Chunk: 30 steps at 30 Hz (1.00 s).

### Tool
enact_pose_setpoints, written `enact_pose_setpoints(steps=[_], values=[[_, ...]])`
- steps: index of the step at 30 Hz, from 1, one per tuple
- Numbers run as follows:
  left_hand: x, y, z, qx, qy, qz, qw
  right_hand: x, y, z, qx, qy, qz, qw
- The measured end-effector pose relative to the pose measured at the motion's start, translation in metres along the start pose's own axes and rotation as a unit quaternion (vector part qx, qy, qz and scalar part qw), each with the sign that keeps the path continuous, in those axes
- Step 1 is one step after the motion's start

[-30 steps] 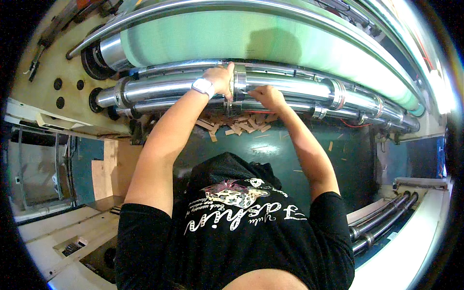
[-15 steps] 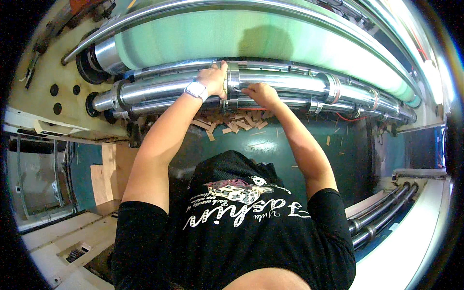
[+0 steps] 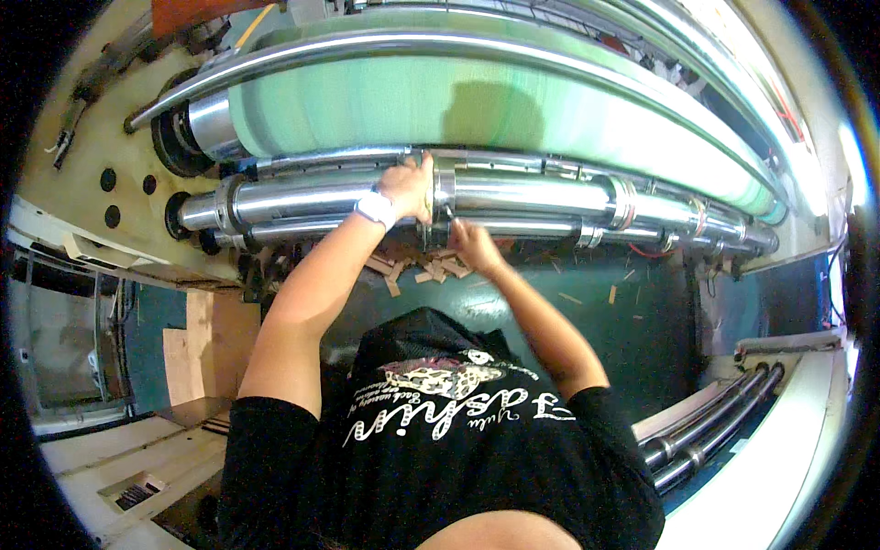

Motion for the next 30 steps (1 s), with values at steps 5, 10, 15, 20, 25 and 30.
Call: enact_pose_setpoints(steps=[5,10,15,20,25,30], values=[[0.023,-0.029,-0.002,-0.046,-0.123,-0.006,0.991,0.021,-0.002,0.086,-0.177,0.373,0.161,0.896],[0.124,-0.114,0.047,-0.108,-0.272,-0.117,0.949,0.057,0.016,0.111,-0.255,0.571,0.164,0.763],[0.255,-0.229,0.138,-0.104,-0.343,-0.307,0.882,0.069,0.023,0.106,-0.254,0.570,0.244,0.742],[0.358,-0.329,0.260,-0.123,-0.377,-0.420,0.816,0.069,0.032,0.118,-0.309,0.651,0.304,0.623],[0.377,-0.350,0.294,-0.031,-0.322,-0.432,0.842,0.074,0.052,0.106,-0.376,0.647,0.315,0.584],[0.431,-0.389,0.350,0.096,-0.295,-0.505,0.806,0.085,0.052,0.116,-0.368,0.652,0.267,0.608]])
Point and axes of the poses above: each hand's wrist, its own y-axis towards the middle knuckle, its own z-axis out of the palm, x = y × z, the point moved 5 cm from there along y, towards the middle knuckle, and after that the axes turned 15 degrees about -z, right-handed, at the moved point
